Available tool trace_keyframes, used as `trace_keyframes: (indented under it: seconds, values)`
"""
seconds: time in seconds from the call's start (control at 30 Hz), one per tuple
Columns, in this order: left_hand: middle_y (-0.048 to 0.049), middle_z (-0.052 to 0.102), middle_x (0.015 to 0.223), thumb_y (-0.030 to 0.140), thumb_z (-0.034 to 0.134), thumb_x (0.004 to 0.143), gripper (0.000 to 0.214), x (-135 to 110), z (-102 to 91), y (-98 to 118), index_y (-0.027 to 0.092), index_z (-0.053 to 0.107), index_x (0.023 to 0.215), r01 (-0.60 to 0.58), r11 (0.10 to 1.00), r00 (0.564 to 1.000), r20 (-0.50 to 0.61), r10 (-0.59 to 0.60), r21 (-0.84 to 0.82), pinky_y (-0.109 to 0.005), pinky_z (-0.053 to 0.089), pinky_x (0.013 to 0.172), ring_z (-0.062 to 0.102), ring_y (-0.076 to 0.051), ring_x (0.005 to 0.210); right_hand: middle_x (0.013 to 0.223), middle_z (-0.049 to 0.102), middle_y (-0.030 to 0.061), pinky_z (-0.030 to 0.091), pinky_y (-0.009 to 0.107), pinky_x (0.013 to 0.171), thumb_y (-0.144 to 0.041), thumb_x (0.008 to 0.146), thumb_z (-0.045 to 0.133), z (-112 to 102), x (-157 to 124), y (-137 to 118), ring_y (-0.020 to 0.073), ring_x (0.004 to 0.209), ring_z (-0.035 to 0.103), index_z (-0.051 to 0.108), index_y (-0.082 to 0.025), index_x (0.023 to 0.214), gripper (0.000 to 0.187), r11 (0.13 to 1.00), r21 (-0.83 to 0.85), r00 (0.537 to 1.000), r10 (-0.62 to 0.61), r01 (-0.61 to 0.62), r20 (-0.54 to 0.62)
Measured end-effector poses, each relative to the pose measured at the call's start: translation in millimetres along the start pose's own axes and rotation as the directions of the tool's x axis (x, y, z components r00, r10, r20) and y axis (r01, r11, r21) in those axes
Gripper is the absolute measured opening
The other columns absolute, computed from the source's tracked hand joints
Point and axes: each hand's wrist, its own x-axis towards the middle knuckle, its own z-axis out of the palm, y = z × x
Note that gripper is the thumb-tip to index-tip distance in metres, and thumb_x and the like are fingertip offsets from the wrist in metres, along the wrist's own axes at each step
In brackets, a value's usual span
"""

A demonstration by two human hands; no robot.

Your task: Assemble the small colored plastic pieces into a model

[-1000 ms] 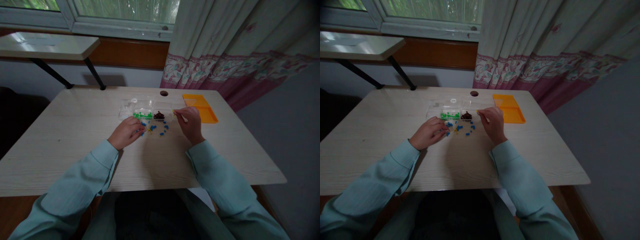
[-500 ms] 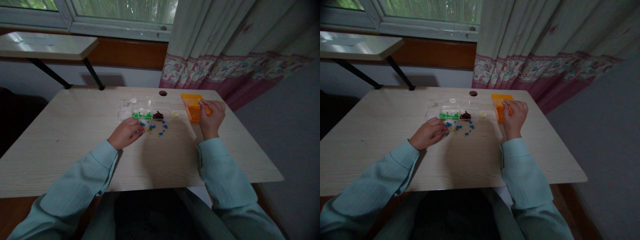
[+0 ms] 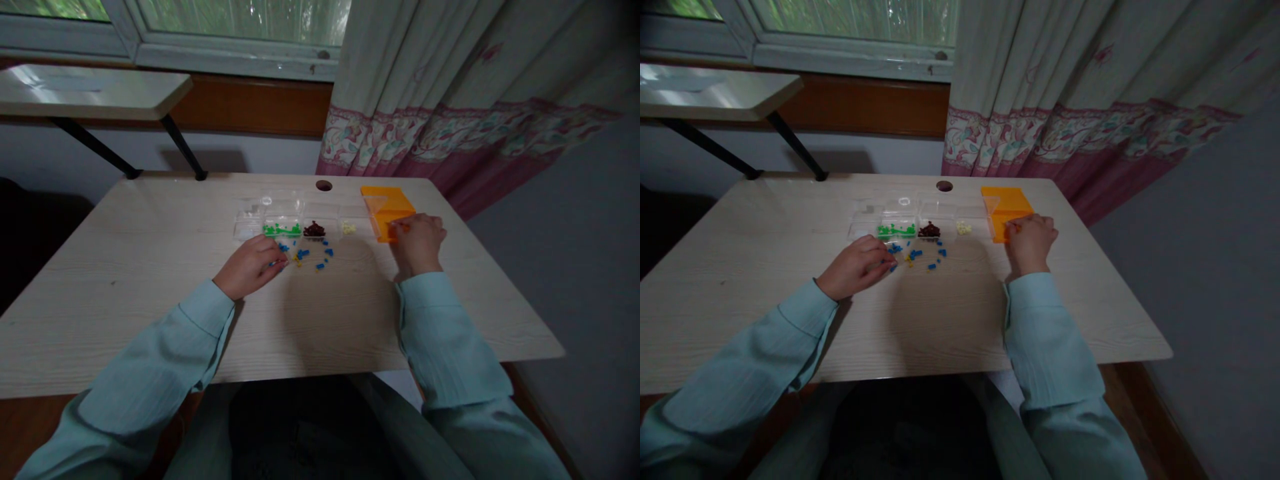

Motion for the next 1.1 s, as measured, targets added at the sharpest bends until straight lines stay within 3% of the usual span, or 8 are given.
trace_keyframes:
  seconds: [0.17,0.47,0.63,0.9,1.1]
  values:
    - [-0.0078,0.062,0.089,0.028,0.047,0.095,0.022,-0.9,0.4,-0.5,0.016,0.066,0.093,0.015,1.0,1.0,0.009,-0.015,-0.01,-0.034,0.046,0.079,0.054,-0.019,0.087,0.101,0.064,0.0168,0.033,0.049,0.081,-0.04,0.086,0.047,2.1,-1.0,3.5,0.0336,0.101,0.044,0.072,-0.02,0.086,0.031,0.999,-0.051,1.0,0.0,-0.001,-0.013]
    - [-0.008,0.061,0.087,0.028,0.046,0.095,0.023,-0.5,-0.4,0.1,0.016,0.066,0.092,0.017,1.0,1.0,0.01,-0.017,-0.003,-0.034,0.046,0.079,0.053,-0.019,0.086,0.086,0.063,0.0171,0.038,0.051,0.077,-0.032,0.08,0.052,19.2,-1.1,12.5,0.0313,0.092,0.046,0.068,-0.016,0.073,0.024,0.998,-0.002,0.985,-0.069,0.07,-0.157]
    - [-0.0081,0.061,0.089,0.028,0.046,0.095,0.023,-0.8,0.6,-0.5,0.016,0.066,0.094,0.02,1.0,1.0,0.004,-0.02,-0.006,-0.034,0.045,0.079,0.054,-0.019,0.087,0.084,0.062,0.0158,0.036,0.053,0.081,-0.038,0.084,0.05,10.1,-1.5,7.2,0.0318,0.095,0.046,0.067,-0.019,0.071,0.029,0.989,0.122,0.978,-0.063,0.088,-0.197]
    - [-0.0081,0.061,0.088,0.029,0.046,0.095,0.024,-0.2,1.5,-1.4,0.016,0.066,0.092,0.022,1.0,1.0,0.007,-0.022,-0.005,-0.034,0.046,0.078,0.054,-0.019,0.086,0.095,0.066,0.0108,0.036,0.05,0.088,-0.036,0.089,0.048,-30.5,-3.9,-29.1,0.0286,0.099,0.05,0.072,-0.021,0.091,0.028,0.939,0.246,0.932,-0.153,0.24,-0.327]
    - [-0.0085,0.062,0.088,0.028,0.046,0.095,0.024,0.6,1.0,-1.1,0.016,0.066,0.093,0.028,1.0,1.0,0.012,-0.028,-0.013,-0.034,0.046,0.079,0.054,-0.02,0.087,0.091,0.069,0.0058,0.04,0.042,0.088,-0.037,0.091,0.052,-33.6,-25.0,-69.7,0.023,0.093,0.056,0.073,-0.023,0.093,0.026,0.807,0.339,0.866,-0.386,0.484,-0.317]
